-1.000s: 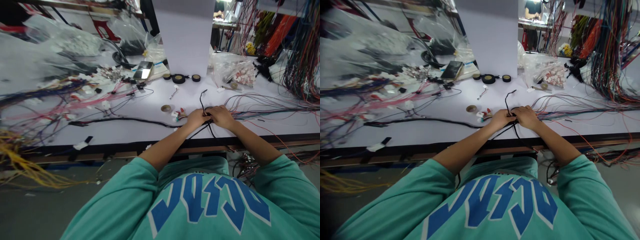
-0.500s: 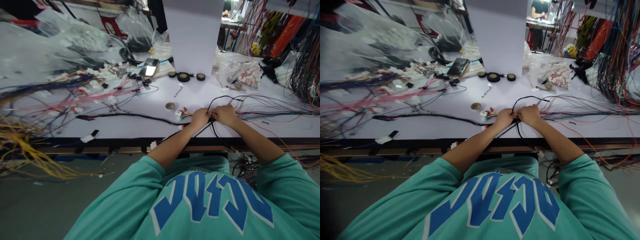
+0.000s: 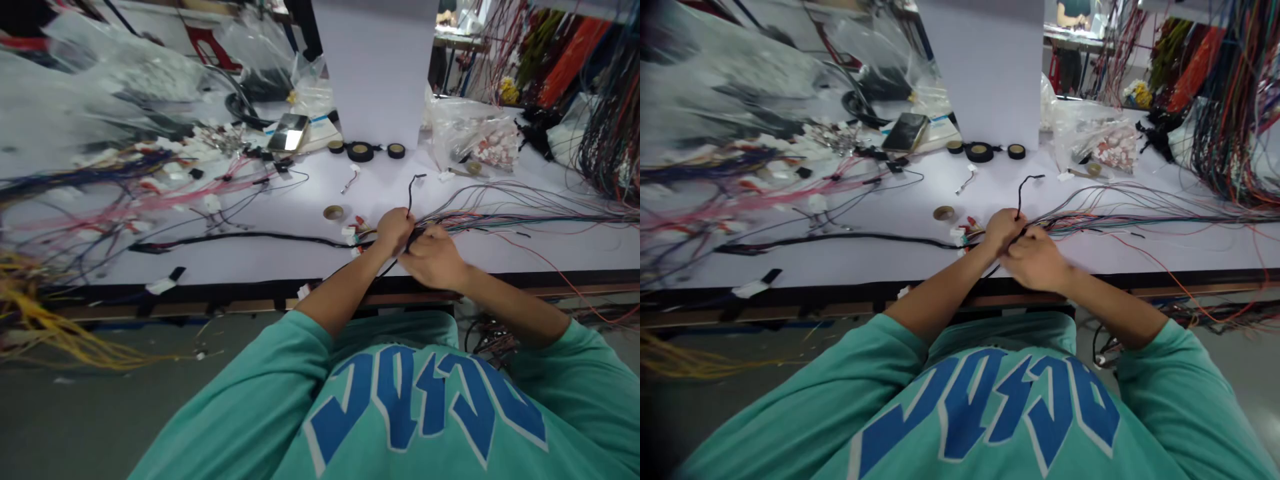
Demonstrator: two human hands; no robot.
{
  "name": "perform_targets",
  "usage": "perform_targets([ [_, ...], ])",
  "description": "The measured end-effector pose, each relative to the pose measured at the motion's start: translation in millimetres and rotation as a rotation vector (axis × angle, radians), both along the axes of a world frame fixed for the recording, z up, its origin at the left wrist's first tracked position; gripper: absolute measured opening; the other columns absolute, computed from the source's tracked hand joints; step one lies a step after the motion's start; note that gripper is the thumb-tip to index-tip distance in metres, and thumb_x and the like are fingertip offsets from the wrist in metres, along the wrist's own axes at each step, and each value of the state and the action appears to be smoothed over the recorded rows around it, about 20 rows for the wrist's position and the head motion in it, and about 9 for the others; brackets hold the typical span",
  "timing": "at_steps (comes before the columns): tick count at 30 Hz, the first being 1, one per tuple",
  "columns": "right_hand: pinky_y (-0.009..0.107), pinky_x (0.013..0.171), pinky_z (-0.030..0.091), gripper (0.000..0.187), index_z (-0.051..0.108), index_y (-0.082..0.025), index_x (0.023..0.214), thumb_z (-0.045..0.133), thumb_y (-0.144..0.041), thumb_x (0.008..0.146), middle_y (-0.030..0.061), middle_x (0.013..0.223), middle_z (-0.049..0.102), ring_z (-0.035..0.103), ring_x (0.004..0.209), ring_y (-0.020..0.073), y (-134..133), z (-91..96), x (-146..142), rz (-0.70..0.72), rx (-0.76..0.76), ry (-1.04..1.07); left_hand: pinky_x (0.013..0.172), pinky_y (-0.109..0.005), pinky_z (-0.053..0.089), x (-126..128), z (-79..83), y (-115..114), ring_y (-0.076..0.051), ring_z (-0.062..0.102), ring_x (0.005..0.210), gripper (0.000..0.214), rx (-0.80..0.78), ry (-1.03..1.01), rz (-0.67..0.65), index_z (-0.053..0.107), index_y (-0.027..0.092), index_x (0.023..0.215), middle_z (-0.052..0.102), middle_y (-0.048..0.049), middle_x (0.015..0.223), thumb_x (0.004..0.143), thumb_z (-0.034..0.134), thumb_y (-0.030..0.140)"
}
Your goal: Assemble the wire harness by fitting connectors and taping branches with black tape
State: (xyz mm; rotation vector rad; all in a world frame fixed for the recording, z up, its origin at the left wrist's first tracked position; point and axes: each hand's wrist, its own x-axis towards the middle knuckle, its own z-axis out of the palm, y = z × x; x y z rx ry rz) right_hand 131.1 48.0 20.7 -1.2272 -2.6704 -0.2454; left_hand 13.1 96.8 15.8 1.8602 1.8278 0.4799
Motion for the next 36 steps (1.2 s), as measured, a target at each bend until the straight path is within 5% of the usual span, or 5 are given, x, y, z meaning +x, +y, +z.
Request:
perform_targets([
  [8, 0.033, 0.074, 0.028, 0.034, 0.07, -0.018, 0.086, 0.038, -0.028, 0.087, 0.0083, 0.082, 0.069, 0.057, 0.081, 0.021, 89, 14.5, 56, -0.466, 0.103, 0.159, 0.09, -0.029, 0.044, 0, 3.2, -1, -0.022, 0.061, 0.104, 0.051, 0.053, -0.066, -0.016, 0.054, 0.018, 0.127, 0.066, -0.0077, 0.117, 0.077, 0.043, 0.012],
  [11, 0.035, 0.079, 0.028, 0.036, 0.069, -0.021, 0.102, 0.036, -0.029, 0.091, 0.0092, 0.097, 0.07, 0.058, 0.092, 0.0226, 107, 6.5, 56, -0.525, 0.018, 0.128, 0.087, -0.027, 0.045, -11, 1.4, 1, -0.019, 0.063, 0.096, 0.039, 0.014, -0.132, -0.127, 0.065, 0.017, 0.111, 0.069, -0.0052, 0.108, 0.078, 0.044, 0.014],
  [14, 0.035, 0.083, 0.029, 0.037, 0.063, -0.026, 0.116, 0.034, -0.027, 0.093, 0.0081, 0.11, 0.067, 0.056, 0.103, 0.0222, 111, 0.9, 56, -0.532, -0.082, 0.079, 0.081, -0.026, 0.046, -21, 0.5, -1, -0.019, 0.064, 0.085, 0.026, 0.004, -0.111, -0.206, 0.07, 0.016, 0.091, 0.072, -0.0053, 0.092, 0.08, 0.048, 0.024],
  [23, 0.037, 0.086, 0.032, 0.051, 0.035, -0.022, 0.142, 0.036, -0.026, 0.092, 0.0118, 0.115, 0.065, 0.056, 0.104, 0.0242, 114, -6.0, 62, -0.541, -0.096, -0.059, 0.074, -0.029, 0.042, -16, 11.2, -14, -0.026, 0.063, 0.093, 0.035, 0.013, 0.26, -0.129, 0.068, 0.014, 0.097, 0.07, -0.014, 0.096, 0.087, 0.044, 0.038],
  [36, 0.039, 0.092, 0.03, 0.053, 0.036, -0.014, 0.139, 0.041, -0.021, 0.087, 0.0148, 0.119, 0.063, 0.057, 0.106, 0.0257, 112, -11.2, 57, -0.551, -0.103, 0.003, 0.056, -0.025, 0.034, -22, -2.7, -6, -0.012, 0.049, 0.054, 0.025, -0.173, -0.286, 0.026, 0.06, 0.015, 0.061, 0.061, -0.0027, 0.062, 0.078, 0.049, 0.03],
])
